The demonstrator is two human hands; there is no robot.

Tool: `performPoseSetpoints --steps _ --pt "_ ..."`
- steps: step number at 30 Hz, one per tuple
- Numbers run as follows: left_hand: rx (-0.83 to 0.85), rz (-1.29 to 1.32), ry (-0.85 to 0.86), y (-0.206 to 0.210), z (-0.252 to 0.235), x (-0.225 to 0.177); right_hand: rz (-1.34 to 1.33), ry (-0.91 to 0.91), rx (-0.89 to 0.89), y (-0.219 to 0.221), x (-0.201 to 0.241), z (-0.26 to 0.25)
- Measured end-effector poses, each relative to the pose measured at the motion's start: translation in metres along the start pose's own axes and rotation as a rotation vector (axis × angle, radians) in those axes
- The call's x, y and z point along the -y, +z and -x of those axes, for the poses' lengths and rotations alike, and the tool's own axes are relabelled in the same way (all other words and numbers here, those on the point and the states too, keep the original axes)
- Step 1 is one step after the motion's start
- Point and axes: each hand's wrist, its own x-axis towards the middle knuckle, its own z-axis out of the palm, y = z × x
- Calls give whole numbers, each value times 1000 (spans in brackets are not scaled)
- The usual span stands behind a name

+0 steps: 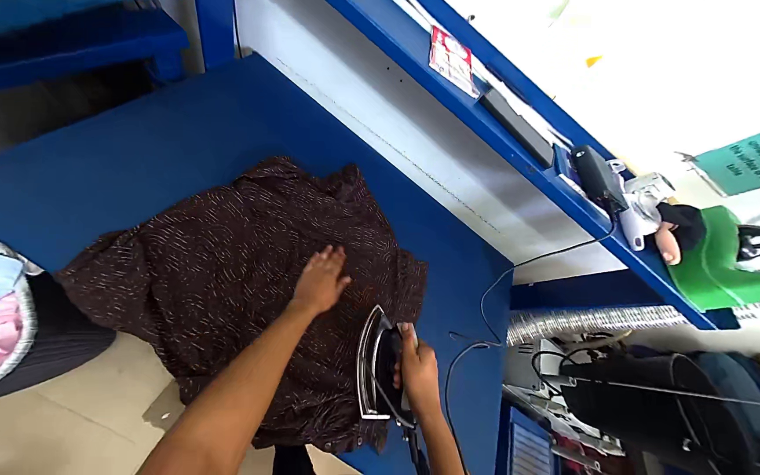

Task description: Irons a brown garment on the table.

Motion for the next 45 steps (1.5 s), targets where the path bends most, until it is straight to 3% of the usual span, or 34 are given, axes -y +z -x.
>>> performPoseSetpoints --steps 2,4,8,12,14,17,21,25,30,36,40,43,45 --pt "-141 -123 -52 -4 -5 31 -7 -1 -7 3 18 -22" --pt "-159 -228 -107 -12 -7 44 6 -16 -22 7 43 -54" --pt "-72 -231 -191 -20 12 18 89 -130 -55 8 83 -108" --pt "118 -172 185 24 115 -4 17 -203 -53 11 108 -145" --pt "116 -169 231 55 172 -1 -44 -189 -52 15 108 -150" --pt "-123 -161 31 79 224 1 -151 -112 -34 22 92 -123" --pt "-358 -100 -125 92 249 8 -213 -37 21 51 67 -35" --pt "-341 -97 -117 94 250 7 76 -165 117 68 70 6" --pt "-300 -211 -114 97 248 4 275 -228 92 30 63 -20" --pt "-333 -279 -129 100 248 6 72 -70 -80 -32 -5 -62" --pt "-390 -271 -83 103 246 11 -66 49 -135 -60 -58 -29" --pt "-405 -252 -62 106 244 12 -63 66 -43 -64 -88 10" --pt "-401 -176 38 103 245 4 -42 35 21 -59 -99 30"
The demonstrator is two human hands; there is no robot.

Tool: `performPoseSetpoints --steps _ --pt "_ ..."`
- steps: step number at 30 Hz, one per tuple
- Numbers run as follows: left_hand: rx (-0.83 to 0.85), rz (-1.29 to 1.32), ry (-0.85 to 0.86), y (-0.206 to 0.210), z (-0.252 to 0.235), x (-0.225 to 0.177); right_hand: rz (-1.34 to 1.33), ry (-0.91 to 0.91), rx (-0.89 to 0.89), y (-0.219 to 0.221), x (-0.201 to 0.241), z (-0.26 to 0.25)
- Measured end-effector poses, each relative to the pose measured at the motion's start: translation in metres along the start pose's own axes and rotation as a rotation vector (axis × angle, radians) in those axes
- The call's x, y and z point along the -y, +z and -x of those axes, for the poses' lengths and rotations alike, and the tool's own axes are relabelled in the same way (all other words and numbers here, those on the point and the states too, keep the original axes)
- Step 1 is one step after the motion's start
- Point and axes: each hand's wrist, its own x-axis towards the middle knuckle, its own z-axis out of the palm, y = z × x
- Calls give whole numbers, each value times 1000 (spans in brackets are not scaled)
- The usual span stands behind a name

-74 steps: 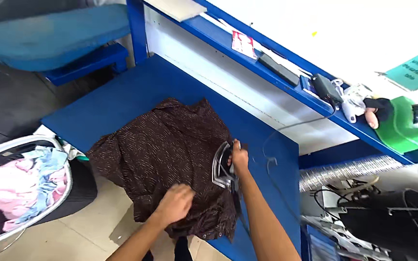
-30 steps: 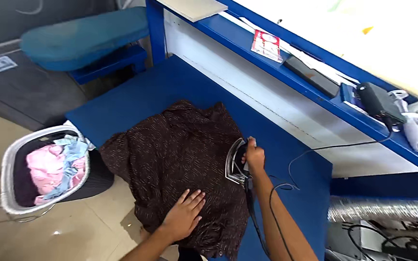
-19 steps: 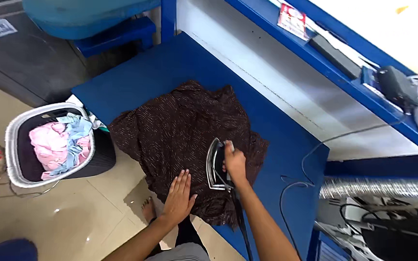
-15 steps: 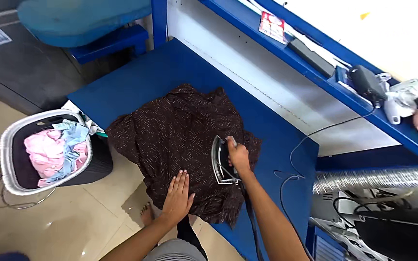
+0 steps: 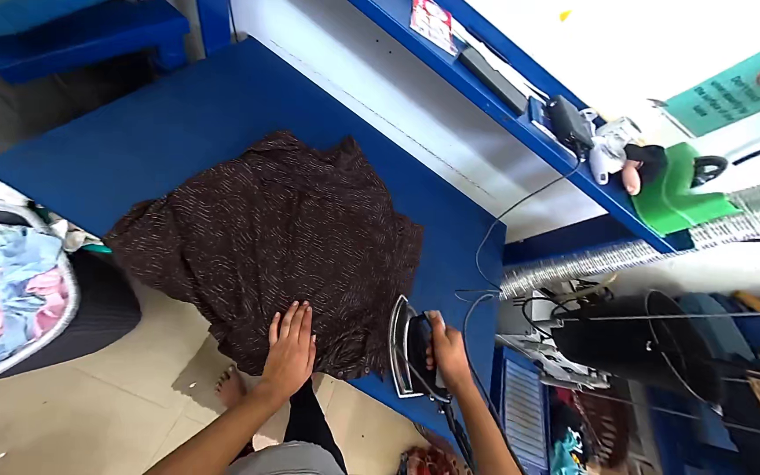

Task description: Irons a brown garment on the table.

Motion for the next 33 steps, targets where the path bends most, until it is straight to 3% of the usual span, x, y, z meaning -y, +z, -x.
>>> performPoseSetpoints --steps 5,8,10,14,18,23,25,29,33 --pt "77 99 445 -5 0 -49 15 -17 -72 16 16 -7" --pt "221 76 571 10 -6 -74 -17 7 -133 17 50 -37" --pt "394 89 563 14 -14 -85 48 -36 -152 15 68 -68" --pt "518 -12 618 10 -29 -96 53 -112 -165 12 106 -135" --pt "551 -51 668 11 -39 -102 -2 -218 -186 5 145 -203" --pt "403 -61 594 21 -32 -112 -6 -189 -208 -10 199 -271" --pt "446 -88 583 18 -29 -118 8 -186 -214 -15 213 -295" --pt "526 -126 644 15 -26 -125 31 -159 -222 -17 223 -311" --pt "501 -111 733 16 -32 -123 53 -139 -201 -14 203 -284"
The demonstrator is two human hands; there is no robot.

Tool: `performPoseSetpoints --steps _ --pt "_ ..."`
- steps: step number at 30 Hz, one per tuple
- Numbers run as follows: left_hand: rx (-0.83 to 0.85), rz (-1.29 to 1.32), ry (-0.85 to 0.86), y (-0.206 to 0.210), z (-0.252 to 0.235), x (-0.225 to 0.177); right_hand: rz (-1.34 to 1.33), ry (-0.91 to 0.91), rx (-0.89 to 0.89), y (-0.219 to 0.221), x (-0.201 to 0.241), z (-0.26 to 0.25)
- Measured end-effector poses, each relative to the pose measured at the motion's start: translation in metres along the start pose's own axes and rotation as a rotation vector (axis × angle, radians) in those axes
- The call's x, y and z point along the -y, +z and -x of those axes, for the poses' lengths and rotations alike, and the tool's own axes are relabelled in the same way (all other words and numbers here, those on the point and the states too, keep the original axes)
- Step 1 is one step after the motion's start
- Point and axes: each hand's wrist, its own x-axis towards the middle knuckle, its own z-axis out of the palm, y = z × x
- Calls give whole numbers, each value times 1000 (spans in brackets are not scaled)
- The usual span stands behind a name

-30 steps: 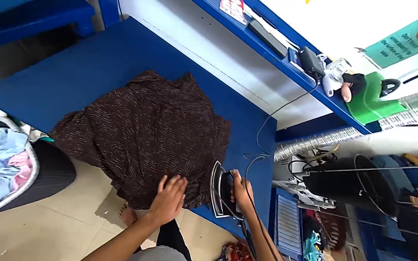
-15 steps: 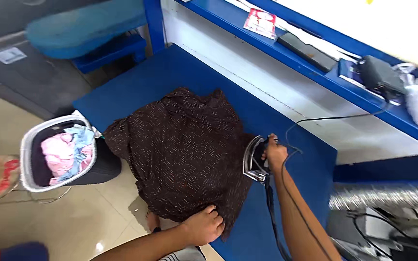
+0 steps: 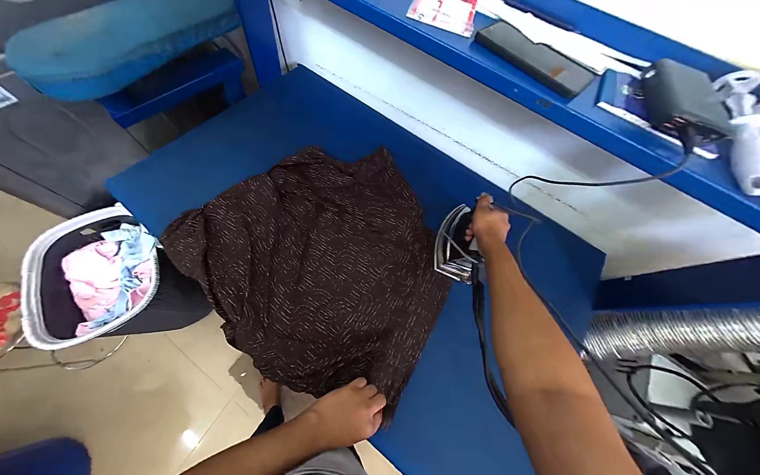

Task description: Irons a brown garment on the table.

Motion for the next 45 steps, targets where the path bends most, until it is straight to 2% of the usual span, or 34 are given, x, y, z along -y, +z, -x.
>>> performPoseSetpoints --steps 2,7,10,15,20,22,24,26,28,32,34,37,41,45 --pt "4 13 40 -2 -3 1 -16 18 18 -3 -13 32" --pt "213 105 82 -15 -6 3 -13 43 21 -3 -48 121" --pt "233 103 90 -23 -5 4 -9 72 27 -3 -69 172" --pt "215 187 -46 -11 12 5 -85 205 60 0 -110 261" --pt "-157 246 -206 12 47 17 -49 228 62 -1 -142 347" --pt "-264 238 -263 12 59 32 -64 223 143 -11 -150 390" --pt "-367 213 -304 14 66 50 -15 175 255 -23 -162 411" --pt "-428 178 -333 17 69 67 45 60 354 -25 -186 412" --pt "-420 185 -342 20 70 76 89 12 410 -26 -196 413" --pt "-402 240 -344 19 66 79 59 136 274 -15 -175 403" --pt "-460 266 -369 15 60 82 21 188 205 -9 -157 389" --pt "-544 239 -414 13 48 93 -36 179 143 -3 -136 350" --pt "-519 198 -487 12 43 99 -48 175 117 -2 -110 275" --pt "-587 87 -459 17 41 93 -123 170 76 -4 -80 195"
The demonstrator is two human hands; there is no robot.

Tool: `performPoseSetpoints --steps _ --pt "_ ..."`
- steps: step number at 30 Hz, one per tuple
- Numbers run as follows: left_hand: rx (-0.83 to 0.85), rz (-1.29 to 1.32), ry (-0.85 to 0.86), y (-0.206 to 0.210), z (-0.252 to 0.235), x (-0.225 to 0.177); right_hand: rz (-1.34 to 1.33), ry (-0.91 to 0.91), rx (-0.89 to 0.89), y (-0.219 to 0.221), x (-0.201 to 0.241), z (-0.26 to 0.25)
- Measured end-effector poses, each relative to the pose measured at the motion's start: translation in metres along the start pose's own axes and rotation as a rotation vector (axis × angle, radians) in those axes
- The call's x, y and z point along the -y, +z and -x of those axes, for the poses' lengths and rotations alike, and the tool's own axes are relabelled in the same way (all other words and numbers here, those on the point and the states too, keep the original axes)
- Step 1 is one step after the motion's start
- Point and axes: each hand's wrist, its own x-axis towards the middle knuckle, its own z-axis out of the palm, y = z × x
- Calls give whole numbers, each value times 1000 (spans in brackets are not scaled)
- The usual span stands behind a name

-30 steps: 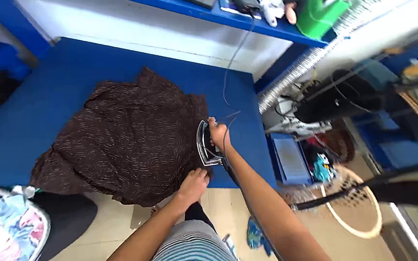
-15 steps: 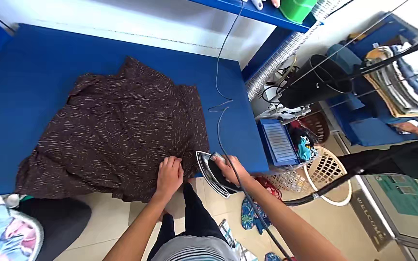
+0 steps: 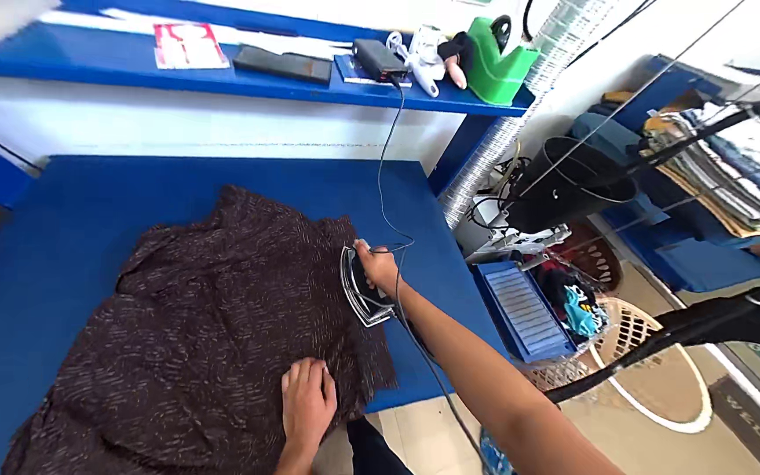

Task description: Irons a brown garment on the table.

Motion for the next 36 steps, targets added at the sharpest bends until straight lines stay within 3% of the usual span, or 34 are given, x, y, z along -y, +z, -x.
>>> performPoseSetpoints --steps 3,11,15,20,28,31,36 --pt "-15 -44 22 0 0 -1 36 -32 19 -3 34 -53" --pt "165 -100 5 -13 -6 -7 10 -75 45 -10 118 -175" --pt "214 -113 -9 -14 -8 -8 -13 -95 53 -9 130 -199" --pt "182 -112 13 -11 -6 -6 -28 -60 126 -14 97 -148" --pt "56 -35 65 -6 1 0 -10 19 28 -22 -37 41" --pt "15 -28 76 -2 3 1 67 81 -36 -48 -89 89" --pt "26 17 91 -7 1 -1 -106 302 -275 -110 -169 118"
